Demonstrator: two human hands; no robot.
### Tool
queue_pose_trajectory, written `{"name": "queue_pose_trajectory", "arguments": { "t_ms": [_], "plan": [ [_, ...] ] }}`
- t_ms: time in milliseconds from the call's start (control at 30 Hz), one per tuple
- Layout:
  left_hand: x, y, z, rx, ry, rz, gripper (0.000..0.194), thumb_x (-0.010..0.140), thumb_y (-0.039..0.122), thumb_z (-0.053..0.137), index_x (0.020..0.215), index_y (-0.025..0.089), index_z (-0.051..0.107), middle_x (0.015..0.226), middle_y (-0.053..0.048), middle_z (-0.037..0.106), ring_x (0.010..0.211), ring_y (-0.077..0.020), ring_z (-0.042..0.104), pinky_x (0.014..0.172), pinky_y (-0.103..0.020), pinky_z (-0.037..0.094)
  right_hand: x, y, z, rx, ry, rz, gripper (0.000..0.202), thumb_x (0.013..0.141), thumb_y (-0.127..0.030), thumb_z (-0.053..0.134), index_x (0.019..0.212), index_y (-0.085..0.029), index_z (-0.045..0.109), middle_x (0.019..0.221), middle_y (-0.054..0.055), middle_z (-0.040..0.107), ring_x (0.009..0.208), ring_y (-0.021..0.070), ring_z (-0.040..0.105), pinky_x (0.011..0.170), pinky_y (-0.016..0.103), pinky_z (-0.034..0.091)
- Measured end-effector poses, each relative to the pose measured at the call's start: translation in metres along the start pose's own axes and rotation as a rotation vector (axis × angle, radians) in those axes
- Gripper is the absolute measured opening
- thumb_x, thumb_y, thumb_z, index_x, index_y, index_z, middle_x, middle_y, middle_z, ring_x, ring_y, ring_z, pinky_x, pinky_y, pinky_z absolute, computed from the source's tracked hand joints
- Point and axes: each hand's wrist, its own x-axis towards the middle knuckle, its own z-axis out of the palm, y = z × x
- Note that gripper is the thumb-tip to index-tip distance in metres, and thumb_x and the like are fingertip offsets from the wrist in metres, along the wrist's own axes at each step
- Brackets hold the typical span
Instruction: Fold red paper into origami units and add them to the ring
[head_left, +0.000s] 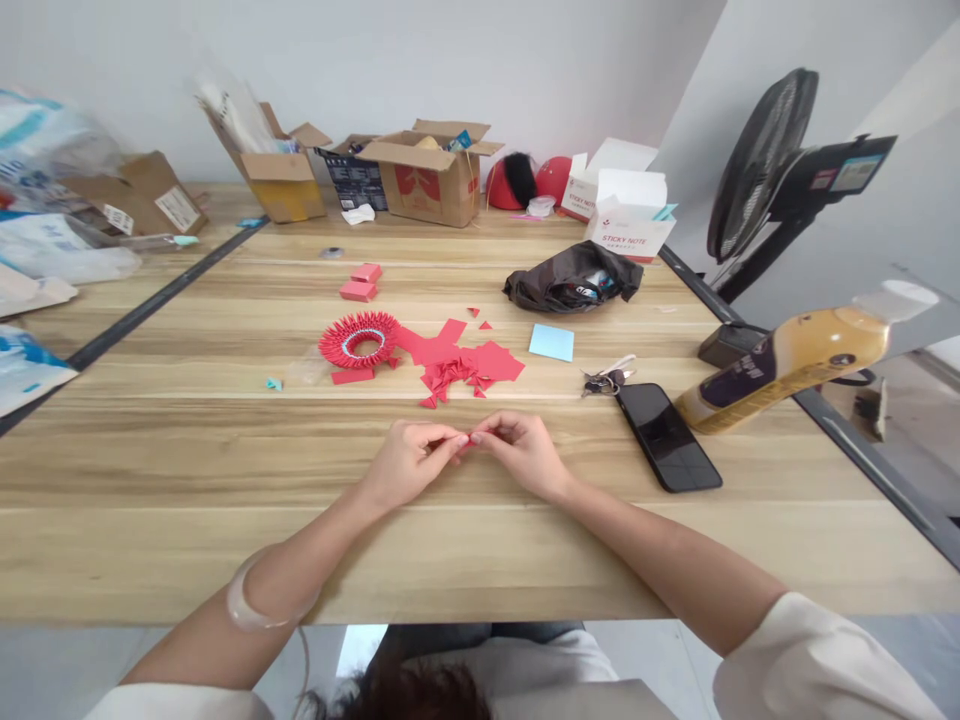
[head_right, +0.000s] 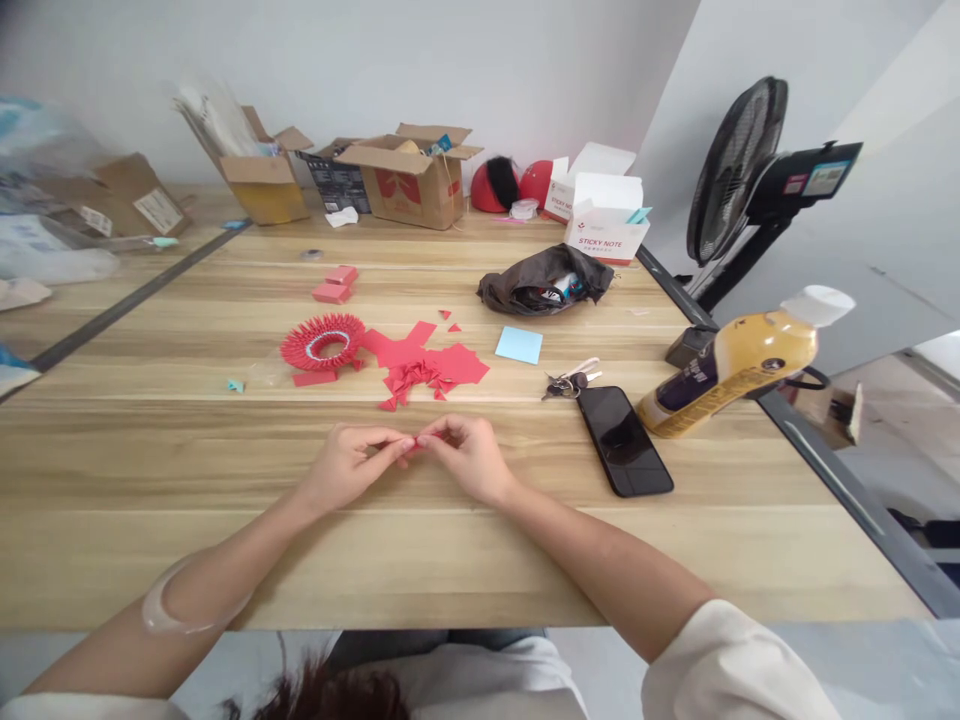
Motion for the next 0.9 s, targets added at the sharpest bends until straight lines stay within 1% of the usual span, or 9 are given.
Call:
{"name": "queue_pose_trajectory", "arguments": {
  "t_ms": [100,167,300,467,567,633,700,800,900],
  "plan": [
    [0.0017,-0.0007,-0.0010,-0.088,0.029,-0.087,0.024,0.079,0.033,0.056,0.071,0.014,0.070,0.060,-0.004,0.069,0.053,-0.0138,0.060,0.048,-0.020,0.042,0.0030,0.0010,-0.0014,0.125,0.005,0.082,0.019,0.071,-0.033,0.064,0.071,-0.014,0.062,0.062,0.003,0.065,0.054,0.0120,0.058,0.053,0.024,0.046],
    [0.0028,-0.0010,-0.0017,-0.087,0.059,-0.125,0.026,0.076,0.035,0.060,0.064,0.014,0.069,0.056,-0.004,0.068,0.048,-0.0124,0.057,0.044,-0.020,0.040,0.0041,0.0011,-0.0025,0.159,0.040,0.131,0.023,0.067,-0.036,0.068,0.067,-0.014,0.061,0.054,0.001,0.063,0.047,0.0112,0.055,0.047,0.023,0.045],
    [0.0037,-0.0010,-0.0012,-0.037,0.072,-0.122,0.028,0.077,0.036,0.058,0.061,0.014,0.067,0.057,-0.004,0.068,0.049,-0.0122,0.057,0.045,-0.020,0.041,0.0039,0.0017,-0.0034,0.127,0.107,0.138,0.026,0.064,-0.036,0.070,0.061,-0.014,0.058,0.051,0.001,0.061,0.045,0.0111,0.054,0.045,0.023,0.043],
    [0.0040,-0.0022,0.0009,0.037,0.092,-0.038,0.018,0.077,0.028,0.056,0.077,0.015,0.069,0.074,-0.004,0.072,0.060,-0.0145,0.063,0.055,-0.021,0.048,0.0017,0.0047,-0.0021,-0.063,0.074,0.025,0.019,0.071,-0.033,0.065,0.066,-0.014,0.065,0.055,0.002,0.062,0.051,0.0111,0.054,0.049,0.022,0.042],
    [0.0040,-0.0047,0.0009,0.087,0.075,-0.009,0.018,0.078,0.026,0.053,0.075,0.016,0.068,0.072,-0.003,0.071,0.059,-0.0143,0.063,0.056,-0.022,0.048,0.0004,0.0042,-0.0014,-0.098,0.043,-0.014,0.018,0.074,-0.033,0.062,0.072,-0.016,0.067,0.065,0.004,0.066,0.058,0.0141,0.058,0.056,0.025,0.046],
    [0.0039,-0.0061,0.0003,0.121,0.096,-0.008,0.016,0.077,0.025,0.054,0.073,0.016,0.067,0.069,-0.003,0.070,0.057,-0.0139,0.062,0.055,-0.022,0.048,-0.0004,0.0016,-0.0011,-0.071,0.006,-0.036,0.019,0.075,-0.034,0.061,0.077,-0.017,0.069,0.073,0.005,0.069,0.066,0.0164,0.061,0.062,0.028,0.048],
    [0.0037,-0.0066,-0.0005,0.134,0.120,-0.007,0.015,0.076,0.024,0.055,0.072,0.016,0.066,0.065,-0.001,0.069,0.054,-0.0134,0.062,0.053,-0.021,0.047,-0.0008,-0.0019,-0.0007,-0.010,-0.074,-0.067,0.021,0.078,-0.036,0.058,0.082,-0.018,0.069,0.081,0.006,0.069,0.074,0.0174,0.062,0.069,0.030,0.050],
    [0.0036,-0.0056,-0.0012,0.116,0.128,0.022,0.016,0.078,0.025,0.054,0.075,0.016,0.067,0.065,-0.001,0.070,0.056,-0.0130,0.062,0.055,-0.021,0.047,-0.0005,-0.0046,0.0009,0.105,-0.157,-0.091,0.024,0.078,-0.038,0.057,0.077,-0.017,0.068,0.092,0.007,0.066,0.075,0.0155,0.062,0.069,0.029,0.051],
    [0.0035,-0.0039,-0.0007,0.108,0.150,0.063,0.015,0.078,0.025,0.056,0.074,0.017,0.069,0.071,-0.002,0.070,0.060,-0.0134,0.062,0.056,-0.021,0.047,0.0000,-0.0019,0.0031,0.253,-0.145,-0.048,0.021,0.072,-0.036,0.065,0.080,-0.017,0.063,0.086,0.005,0.066,0.070,0.0136,0.062,0.068,0.028,0.051]
  ]
}}
